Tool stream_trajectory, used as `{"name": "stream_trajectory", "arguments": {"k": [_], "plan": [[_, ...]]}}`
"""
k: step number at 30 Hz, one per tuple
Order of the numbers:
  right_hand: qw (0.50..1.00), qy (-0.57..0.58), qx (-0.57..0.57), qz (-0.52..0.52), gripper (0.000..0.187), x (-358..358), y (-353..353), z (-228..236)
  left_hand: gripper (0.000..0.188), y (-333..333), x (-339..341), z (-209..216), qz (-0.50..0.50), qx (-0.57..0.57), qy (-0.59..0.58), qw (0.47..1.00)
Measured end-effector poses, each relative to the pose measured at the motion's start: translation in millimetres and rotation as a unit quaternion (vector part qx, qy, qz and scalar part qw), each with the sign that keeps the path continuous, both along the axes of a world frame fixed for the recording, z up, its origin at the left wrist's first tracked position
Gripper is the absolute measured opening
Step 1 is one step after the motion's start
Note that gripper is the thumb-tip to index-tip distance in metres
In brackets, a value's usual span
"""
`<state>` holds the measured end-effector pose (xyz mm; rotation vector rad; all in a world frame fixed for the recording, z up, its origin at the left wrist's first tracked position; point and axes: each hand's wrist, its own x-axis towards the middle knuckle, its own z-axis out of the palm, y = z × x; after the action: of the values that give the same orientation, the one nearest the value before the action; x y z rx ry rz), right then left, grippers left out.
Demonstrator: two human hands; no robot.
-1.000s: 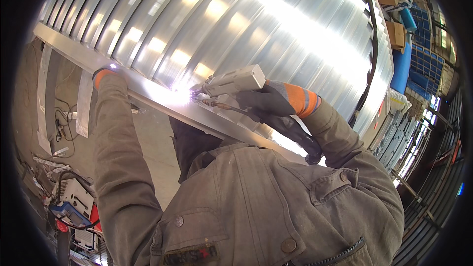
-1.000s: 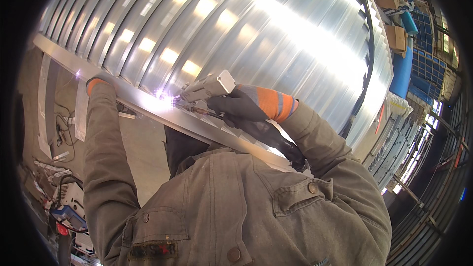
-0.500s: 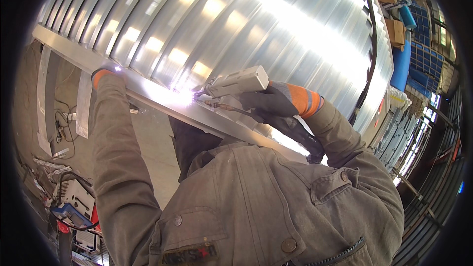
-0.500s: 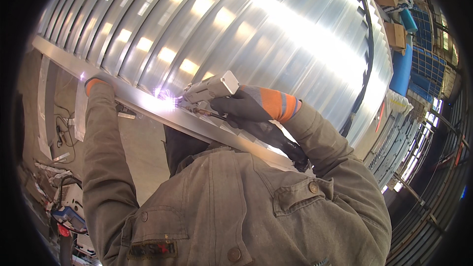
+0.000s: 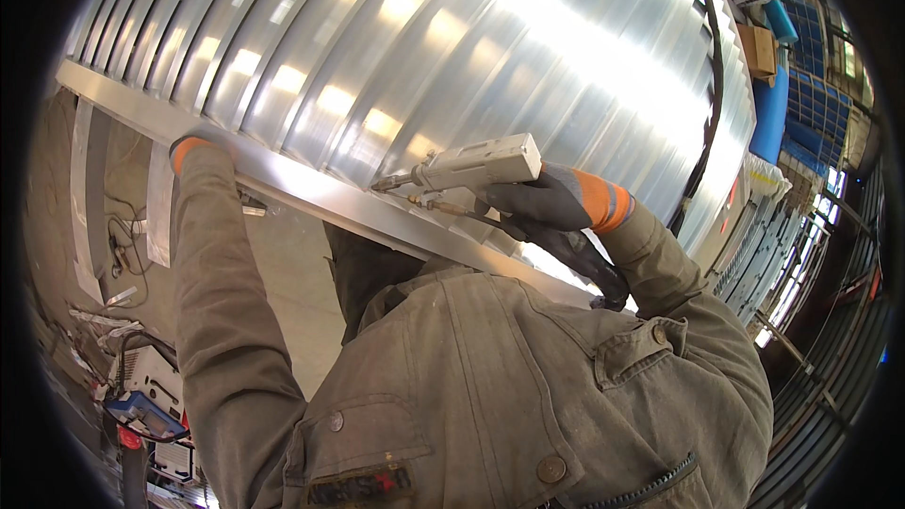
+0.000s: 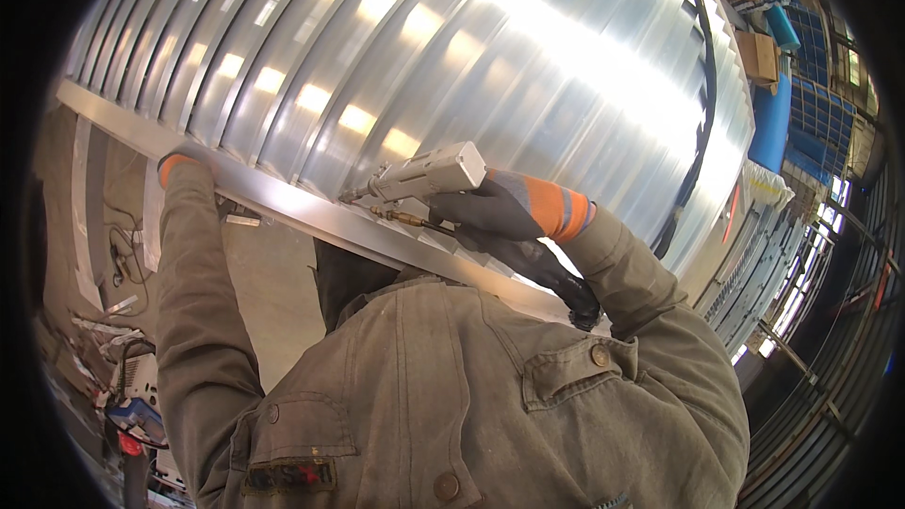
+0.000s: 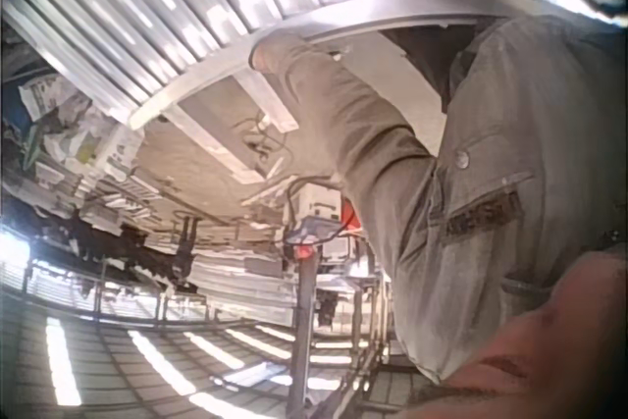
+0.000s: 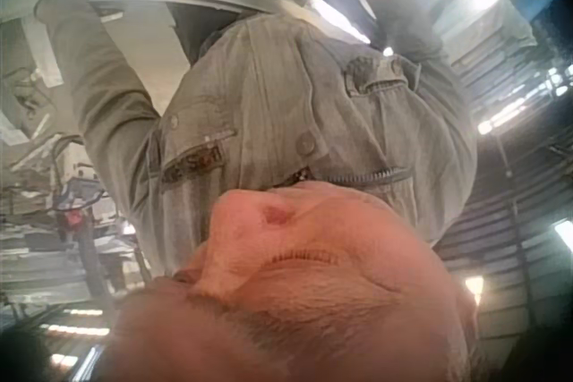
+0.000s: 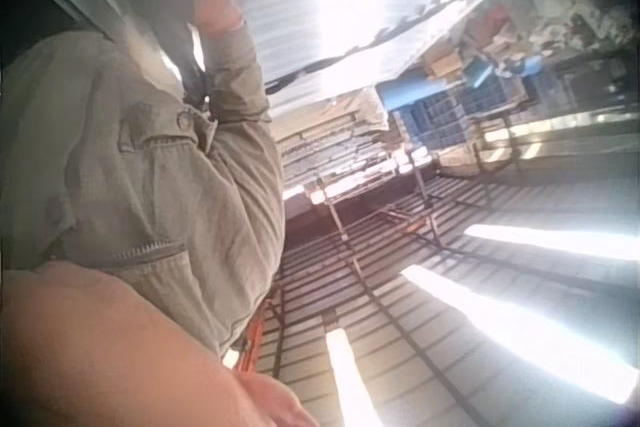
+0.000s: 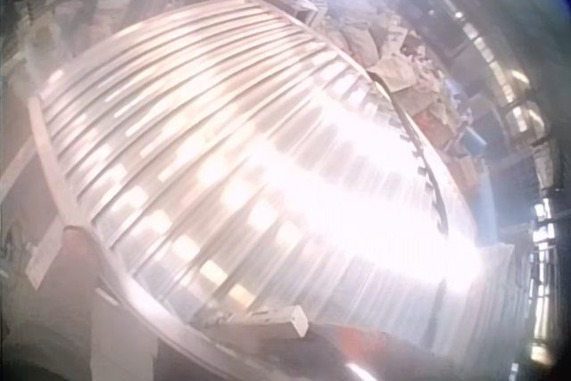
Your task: The person welds a metal frame to a large cylindrical metal structure using a handheld welding torch. They move the torch along the seam, creating a continuous weld bead while stabilizing the frame with their other hand.
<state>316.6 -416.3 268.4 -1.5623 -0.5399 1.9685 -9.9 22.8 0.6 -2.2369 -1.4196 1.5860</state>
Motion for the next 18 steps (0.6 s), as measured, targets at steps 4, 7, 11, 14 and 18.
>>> {"name": "stream_trajectory", "arguments": {"k": [4,7,11,14,18], "plan": [[1.000,0.003,0.007,0.004,0.048,-1.8,-5.3,-8.8,0.044,1.9,-0.7,-0.3,-0.003,-0.004,0.007,1.000],[1.000,-0.002,0.003,0.009,0.045,-4.2,-5.2,-13.5,0.044,3.0,-1.8,-1.5,-0.002,-0.006,0.013,1.000],[1.000,0.009,-0.013,0.019,0.044,-6.5,-3.2,-16.3,0.044,4.1,-4.2,-3.5,-0.002,-0.011,0.020,1.000],[0.999,0.014,-0.015,0.032,0.045,-6.5,-0.6,-16.8,0.044,4.0,-5.5,-3.9,-0.003,-0.014,0.027,1.000],[0.998,0.014,-0.015,0.052,0.046,-4.1,3.5,-14.6,0.044,5.3,-3.8,-4.5,-0.009,-0.016,0.032,0.999]]}}
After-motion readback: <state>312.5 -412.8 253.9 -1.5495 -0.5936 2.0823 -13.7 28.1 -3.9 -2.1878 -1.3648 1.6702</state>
